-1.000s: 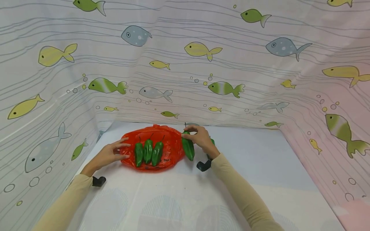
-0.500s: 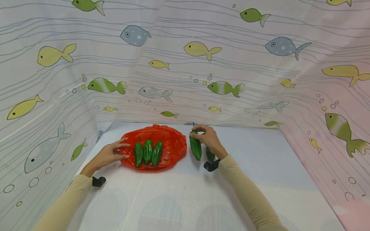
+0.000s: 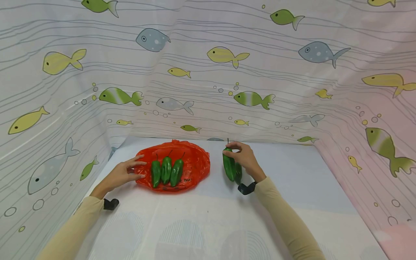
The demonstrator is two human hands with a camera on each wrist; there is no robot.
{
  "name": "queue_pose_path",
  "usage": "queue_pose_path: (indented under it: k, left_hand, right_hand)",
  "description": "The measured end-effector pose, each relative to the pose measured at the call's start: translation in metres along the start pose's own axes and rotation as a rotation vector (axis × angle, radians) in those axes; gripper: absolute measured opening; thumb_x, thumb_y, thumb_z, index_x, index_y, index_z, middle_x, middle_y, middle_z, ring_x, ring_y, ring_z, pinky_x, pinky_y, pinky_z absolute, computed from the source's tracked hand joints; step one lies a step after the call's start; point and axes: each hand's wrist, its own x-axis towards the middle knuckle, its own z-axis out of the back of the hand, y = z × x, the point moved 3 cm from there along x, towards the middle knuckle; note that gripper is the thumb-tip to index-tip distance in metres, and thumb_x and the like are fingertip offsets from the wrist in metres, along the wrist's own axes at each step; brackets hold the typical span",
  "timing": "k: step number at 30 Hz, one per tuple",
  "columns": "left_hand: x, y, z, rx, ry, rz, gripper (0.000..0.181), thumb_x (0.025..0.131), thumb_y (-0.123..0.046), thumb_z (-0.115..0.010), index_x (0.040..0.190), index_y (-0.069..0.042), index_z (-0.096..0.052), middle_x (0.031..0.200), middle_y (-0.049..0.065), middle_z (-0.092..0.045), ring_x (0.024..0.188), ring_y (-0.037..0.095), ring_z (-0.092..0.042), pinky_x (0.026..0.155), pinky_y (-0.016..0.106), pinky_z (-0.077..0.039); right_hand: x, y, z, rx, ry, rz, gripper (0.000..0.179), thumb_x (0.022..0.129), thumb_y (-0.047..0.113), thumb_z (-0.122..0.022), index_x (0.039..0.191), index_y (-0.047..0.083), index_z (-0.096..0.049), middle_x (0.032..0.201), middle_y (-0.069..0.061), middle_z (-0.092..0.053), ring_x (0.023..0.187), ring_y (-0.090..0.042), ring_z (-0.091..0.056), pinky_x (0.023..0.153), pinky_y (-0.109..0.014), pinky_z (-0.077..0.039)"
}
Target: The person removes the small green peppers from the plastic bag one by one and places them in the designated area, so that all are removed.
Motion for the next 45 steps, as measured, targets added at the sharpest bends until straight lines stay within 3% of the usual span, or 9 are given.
queue_pose_path:
  k: [6, 18, 27, 32, 36, 40, 45]
  left_hand:
    - [0.001, 0.001, 0.000, 0.023, 0.000, 0.006, 0.056, 0.087, -0.030, -0.085, 0.135, -0.010, -0.067, 0.165, 0.011, -0.034, 0.118, 0.032, -0.064, 0.091, 0.029, -0.054]
    - [0.000, 0.002, 0.000, 0.004, 0.002, 0.009, 0.055, 0.087, -0.031, -0.085, 0.135, -0.010, -0.068, 0.165, 0.012, -0.034, 0.120, 0.034, -0.062, 0.093, 0.034, -0.055]
    - [0.000, 0.002, 0.000, 0.004, -0.001, 0.005, 0.056, 0.087, -0.031, -0.085, 0.135, -0.009, -0.068, 0.165, 0.012, -0.034, 0.122, 0.034, -0.061, 0.095, 0.037, -0.055]
    - [0.000, 0.003, -0.001, 0.012, 0.002, 0.012, 0.056, 0.087, -0.031, -0.085, 0.136, -0.010, -0.067, 0.166, 0.011, -0.033, 0.127, 0.036, -0.058, 0.098, 0.045, -0.054]
    - [0.000, 0.002, -0.001, 0.011, 0.004, 0.015, 0.056, 0.088, -0.031, -0.084, 0.136, -0.010, -0.067, 0.166, 0.011, -0.033, 0.130, 0.038, -0.055, 0.099, 0.050, -0.052]
    - [0.000, 0.001, -0.001, 0.023, 0.006, 0.020, 0.056, 0.088, -0.032, -0.084, 0.137, -0.011, -0.067, 0.166, 0.011, -0.033, 0.130, 0.038, -0.055, 0.099, 0.049, -0.052]
    - [0.001, 0.001, 0.000, 0.033, 0.001, 0.016, 0.056, 0.087, -0.032, -0.085, 0.136, -0.011, -0.067, 0.165, 0.011, -0.034, 0.123, 0.035, -0.060, 0.096, 0.040, -0.055]
  right_hand:
    - [-0.003, -0.007, 0.012, 0.006, -0.016, -0.008, 0.051, 0.091, 0.041, -0.079, 0.130, 0.012, -0.066, 0.136, -0.007, -0.063, 0.108, -0.029, -0.060, 0.083, -0.042, -0.056]
    - [-0.010, -0.023, 0.040, -0.002, -0.042, -0.013, 0.057, 0.092, 0.040, -0.078, 0.135, 0.006, -0.063, 0.139, -0.012, -0.062, 0.110, -0.028, -0.061, 0.079, -0.034, -0.058]
    - [-0.015, -0.030, 0.059, -0.018, -0.051, -0.032, 0.057, 0.096, 0.037, -0.074, 0.139, 0.004, -0.059, 0.142, -0.017, -0.059, 0.113, -0.028, -0.059, 0.082, -0.035, -0.058]
    - [-0.019, -0.031, 0.066, -0.042, -0.061, -0.043, 0.053, 0.098, 0.034, -0.072, 0.140, 0.004, -0.058, 0.143, -0.019, -0.057, 0.108, -0.023, -0.062, 0.083, -0.035, -0.057]
    - [-0.015, -0.045, 0.072, -0.044, -0.086, -0.038, 0.060, 0.095, 0.041, -0.074, 0.141, 0.005, -0.058, 0.143, -0.016, -0.058, 0.107, -0.020, -0.062, 0.080, -0.031, -0.056]
    - [-0.014, -0.052, 0.076, -0.040, -0.090, -0.048, 0.061, 0.097, 0.039, -0.073, 0.143, 0.003, -0.056, 0.144, -0.018, -0.057, 0.110, -0.023, -0.060, 0.081, -0.032, -0.056]
    - [-0.014, -0.060, 0.081, -0.044, -0.101, -0.069, 0.062, 0.097, 0.038, -0.072, 0.145, 0.003, -0.054, 0.145, -0.020, -0.056, 0.110, -0.023, -0.061, 0.081, -0.032, -0.056]
